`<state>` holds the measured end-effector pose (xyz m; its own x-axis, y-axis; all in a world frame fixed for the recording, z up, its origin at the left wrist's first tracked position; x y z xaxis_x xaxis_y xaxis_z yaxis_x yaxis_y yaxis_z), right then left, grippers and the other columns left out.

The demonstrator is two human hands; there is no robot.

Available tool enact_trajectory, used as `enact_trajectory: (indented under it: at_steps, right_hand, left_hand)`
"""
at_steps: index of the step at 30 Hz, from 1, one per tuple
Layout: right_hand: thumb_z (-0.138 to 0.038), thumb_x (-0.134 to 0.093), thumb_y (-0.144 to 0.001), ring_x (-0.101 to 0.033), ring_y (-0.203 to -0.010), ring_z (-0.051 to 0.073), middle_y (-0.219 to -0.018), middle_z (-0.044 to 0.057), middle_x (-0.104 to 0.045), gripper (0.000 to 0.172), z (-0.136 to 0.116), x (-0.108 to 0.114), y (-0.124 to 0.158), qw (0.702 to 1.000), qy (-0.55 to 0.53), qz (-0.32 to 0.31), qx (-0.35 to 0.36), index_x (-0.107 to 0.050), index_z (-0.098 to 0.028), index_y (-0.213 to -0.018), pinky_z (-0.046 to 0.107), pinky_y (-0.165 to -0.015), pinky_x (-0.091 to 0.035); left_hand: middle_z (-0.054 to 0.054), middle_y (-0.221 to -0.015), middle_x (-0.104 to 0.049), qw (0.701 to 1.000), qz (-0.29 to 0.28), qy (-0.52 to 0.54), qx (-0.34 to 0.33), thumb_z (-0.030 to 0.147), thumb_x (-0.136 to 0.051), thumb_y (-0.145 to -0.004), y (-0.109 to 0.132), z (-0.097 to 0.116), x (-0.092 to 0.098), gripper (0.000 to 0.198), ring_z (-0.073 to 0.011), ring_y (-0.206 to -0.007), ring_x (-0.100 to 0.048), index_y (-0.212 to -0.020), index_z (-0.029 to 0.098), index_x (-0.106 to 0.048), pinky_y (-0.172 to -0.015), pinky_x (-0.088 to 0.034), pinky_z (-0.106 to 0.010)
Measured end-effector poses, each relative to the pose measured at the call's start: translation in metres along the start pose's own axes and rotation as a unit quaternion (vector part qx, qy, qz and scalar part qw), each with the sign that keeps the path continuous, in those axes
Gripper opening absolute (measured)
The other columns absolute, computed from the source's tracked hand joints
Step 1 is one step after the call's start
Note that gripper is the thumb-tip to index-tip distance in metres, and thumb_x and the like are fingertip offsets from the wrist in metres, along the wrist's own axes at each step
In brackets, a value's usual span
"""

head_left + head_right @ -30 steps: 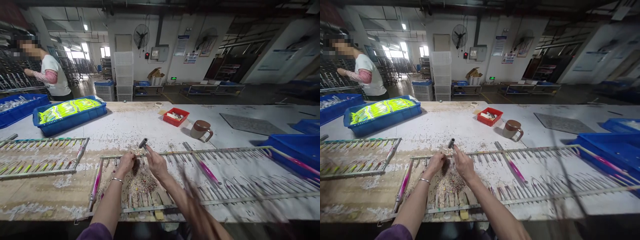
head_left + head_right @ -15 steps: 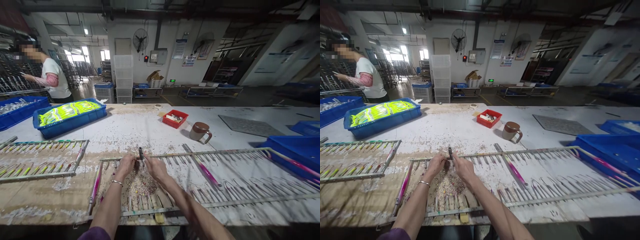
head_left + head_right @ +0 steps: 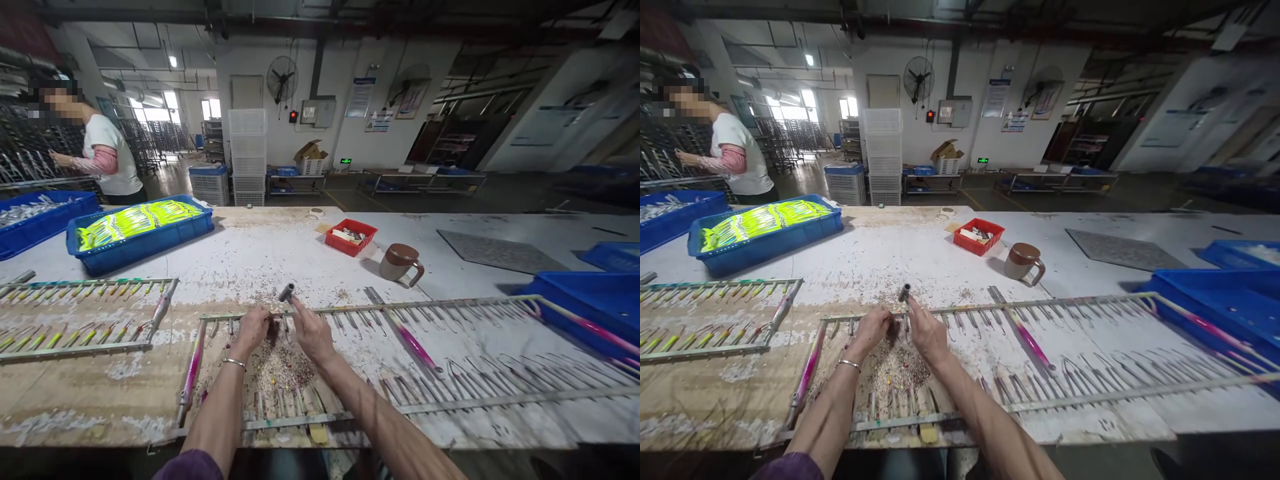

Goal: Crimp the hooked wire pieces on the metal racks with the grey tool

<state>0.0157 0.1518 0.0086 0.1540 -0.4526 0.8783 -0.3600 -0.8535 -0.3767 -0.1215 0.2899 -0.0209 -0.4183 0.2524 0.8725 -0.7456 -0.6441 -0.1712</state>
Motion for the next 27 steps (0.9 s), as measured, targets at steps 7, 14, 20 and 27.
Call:
enact_trajectory:
  at_steps: [7, 14, 20, 27]
  right_hand:
    - [-0.032, -0.033, -0.113, -0.075, -0.094, 0.023, -0.114, 0.013, -0.081, 0.052, -0.009, 0.004, -0.003, 1.0, -0.003, 0.002, 0.009, -0.059, -0.022, -0.157, 0.028, -0.079, -0.056]
    - [-0.029, -0.04, -0.111, -0.074, -0.076, 0.022, -0.092, 0.008, -0.081, 0.047, 0.001, 0.0, 0.005, 0.999, 0.023, -0.028, -0.036, -0.065, -0.024, -0.151, 0.028, -0.069, -0.054]
    - [-0.032, -0.03, -0.115, -0.073, -0.079, 0.02, -0.1, 0.01, -0.08, 0.051, 0.0, 0.002, 0.004, 0.999, -0.006, -0.016, -0.029, -0.058, -0.021, -0.156, 0.027, -0.068, -0.053]
    - [-0.031, -0.033, -0.114, -0.074, -0.097, 0.022, -0.115, 0.012, -0.08, 0.051, -0.002, 0.006, 0.004, 0.999, -0.008, -0.011, -0.032, -0.056, -0.025, -0.159, 0.027, -0.08, -0.053]
  left_hand:
    - [-0.007, -0.102, -0.075, 1.0, -0.003, 0.0, 0.006, 0.011, -0.051, -0.097, 0.001, -0.001, 0.001, 0.029, -0.0193, -0.093, -0.069, -0.1, 0.021, -0.079, -0.083, -0.052, -0.029]
    - [-0.006, -0.1, -0.075, 1.0, 0.006, 0.011, -0.001, 0.018, -0.051, -0.1, 0.0, 0.0, 0.0, 0.029, -0.0192, -0.091, -0.068, -0.096, 0.022, -0.079, -0.081, -0.051, -0.029]
    - [-0.007, -0.097, -0.074, 1.0, 0.012, 0.015, -0.007, 0.015, -0.047, -0.1, 0.0, 0.001, 0.0, 0.032, -0.0188, -0.088, -0.068, -0.094, 0.021, -0.078, -0.075, -0.05, -0.028]
    - [-0.006, -0.098, -0.074, 1.0, 0.002, 0.01, -0.001, 0.012, -0.049, -0.1, 0.0, 0.002, 0.002, 0.03, -0.0186, -0.089, -0.068, -0.095, 0.021, -0.078, -0.078, -0.049, -0.027]
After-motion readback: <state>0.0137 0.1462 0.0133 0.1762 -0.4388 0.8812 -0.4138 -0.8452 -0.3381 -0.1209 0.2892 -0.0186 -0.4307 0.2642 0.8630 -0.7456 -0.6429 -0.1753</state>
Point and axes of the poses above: each hand's wrist, its own y-axis away from the middle knuckle, its own x-axis out of the back of the hand, z = x × y, the point moved 3 cm from there along -y, towards the middle knuckle
